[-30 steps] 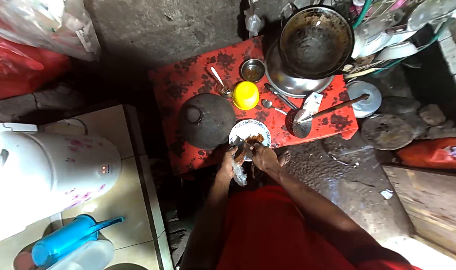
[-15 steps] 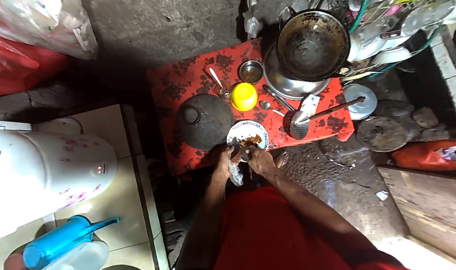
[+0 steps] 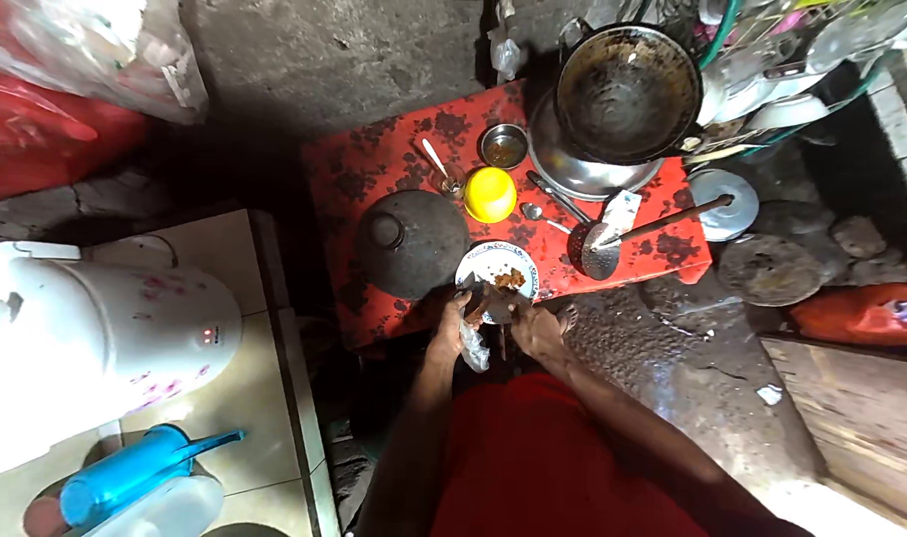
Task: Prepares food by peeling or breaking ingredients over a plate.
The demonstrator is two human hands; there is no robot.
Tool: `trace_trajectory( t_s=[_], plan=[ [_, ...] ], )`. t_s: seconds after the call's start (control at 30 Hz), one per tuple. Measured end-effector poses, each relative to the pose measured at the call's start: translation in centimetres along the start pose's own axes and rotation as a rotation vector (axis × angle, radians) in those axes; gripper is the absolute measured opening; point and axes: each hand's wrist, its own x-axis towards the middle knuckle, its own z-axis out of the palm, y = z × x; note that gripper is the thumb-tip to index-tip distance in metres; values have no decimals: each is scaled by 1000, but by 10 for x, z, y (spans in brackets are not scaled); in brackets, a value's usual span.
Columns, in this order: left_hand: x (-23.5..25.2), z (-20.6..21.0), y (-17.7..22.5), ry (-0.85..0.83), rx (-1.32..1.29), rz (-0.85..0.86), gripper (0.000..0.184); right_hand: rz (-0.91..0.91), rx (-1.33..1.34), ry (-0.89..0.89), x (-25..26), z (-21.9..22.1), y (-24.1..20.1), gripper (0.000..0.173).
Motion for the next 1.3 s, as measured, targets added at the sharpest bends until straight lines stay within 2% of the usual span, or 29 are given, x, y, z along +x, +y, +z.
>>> trace_trajectory(
  t_s=[0.2,0.43,0.63,0.87,1.07,1.2,1.3],
  plan=[
    [4,-10,-3,12,-34,-11,28,-169,49,-34,-31,-3,-2,50],
    [-2,-6,-8,-6,-46,-30,30,-107,-15,-23,6,0,-5,49],
    [1,-15,-5,-7,-36,-16,30,-216,41,-39,-21,2,-6,49],
    [-1,-10,-15,-19,-39,-29,30,-142,-54,0,12,3,-14,45],
    [-2,-19,-9,11,-35,-13,30,-202,-20,-45,-18,3,-10,47],
    [-2,-12,-16,-10,-58,-30,28,-135,-39,-25,7,5,-8,45],
    [1,-16,-15,11,-62,-15,30,-155,-61,-14,10,7,-15,45]
  ],
)
